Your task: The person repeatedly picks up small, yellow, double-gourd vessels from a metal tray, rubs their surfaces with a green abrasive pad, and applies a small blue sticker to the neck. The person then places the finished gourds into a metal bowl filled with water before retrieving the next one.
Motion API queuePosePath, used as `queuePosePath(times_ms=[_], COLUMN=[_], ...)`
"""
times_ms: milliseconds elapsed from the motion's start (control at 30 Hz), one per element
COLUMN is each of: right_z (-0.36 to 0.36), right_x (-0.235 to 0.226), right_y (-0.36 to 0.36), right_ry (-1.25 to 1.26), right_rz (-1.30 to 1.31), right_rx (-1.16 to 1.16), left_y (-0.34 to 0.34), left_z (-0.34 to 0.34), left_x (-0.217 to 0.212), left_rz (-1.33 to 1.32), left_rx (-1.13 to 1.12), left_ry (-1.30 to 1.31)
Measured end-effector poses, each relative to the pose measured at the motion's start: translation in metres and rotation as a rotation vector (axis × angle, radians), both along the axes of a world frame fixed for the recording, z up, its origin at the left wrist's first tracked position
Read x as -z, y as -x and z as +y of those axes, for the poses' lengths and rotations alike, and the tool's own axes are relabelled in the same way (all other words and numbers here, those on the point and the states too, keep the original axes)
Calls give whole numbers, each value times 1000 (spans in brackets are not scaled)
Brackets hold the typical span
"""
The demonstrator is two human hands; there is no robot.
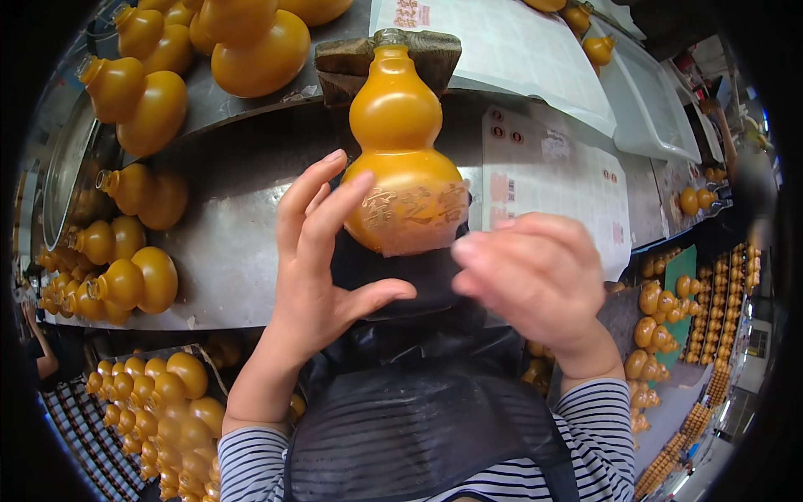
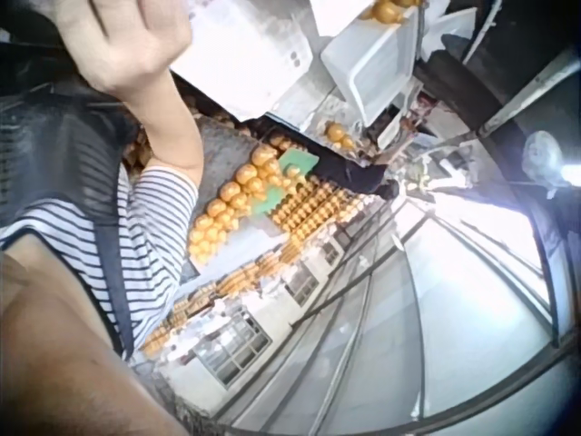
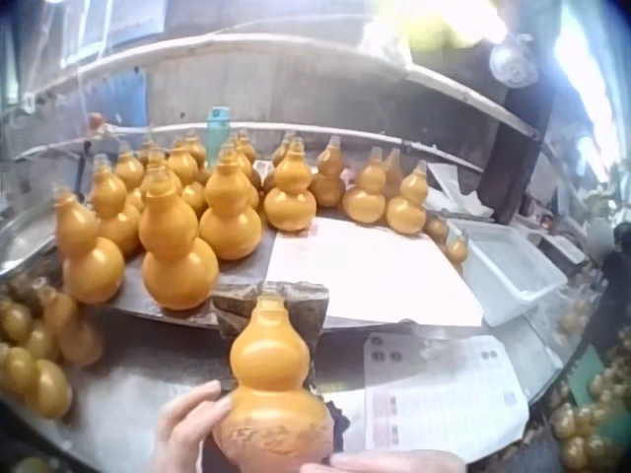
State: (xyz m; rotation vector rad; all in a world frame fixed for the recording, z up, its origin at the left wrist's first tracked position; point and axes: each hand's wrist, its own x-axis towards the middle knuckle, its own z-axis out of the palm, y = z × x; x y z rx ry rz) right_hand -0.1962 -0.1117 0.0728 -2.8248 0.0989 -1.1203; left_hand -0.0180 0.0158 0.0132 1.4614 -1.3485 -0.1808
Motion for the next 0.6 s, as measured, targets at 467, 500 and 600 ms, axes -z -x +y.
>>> queuePosePath(times_ms=[467,500,600], right_z=[-16,-18,-16], right_x=[57,60,64], right_y=[-14,-18,-15], right_ry=[-252,-227,-226], right_rz=[-18,-30,0], right_rx=[40,39,41], left_y=[-7,-9,-18], left_z=[-18,-17,-19], left_x=[8,8,18], left_rz=[88,39,4], left_rx=[153,147,203], left_ry=[135,54,82])
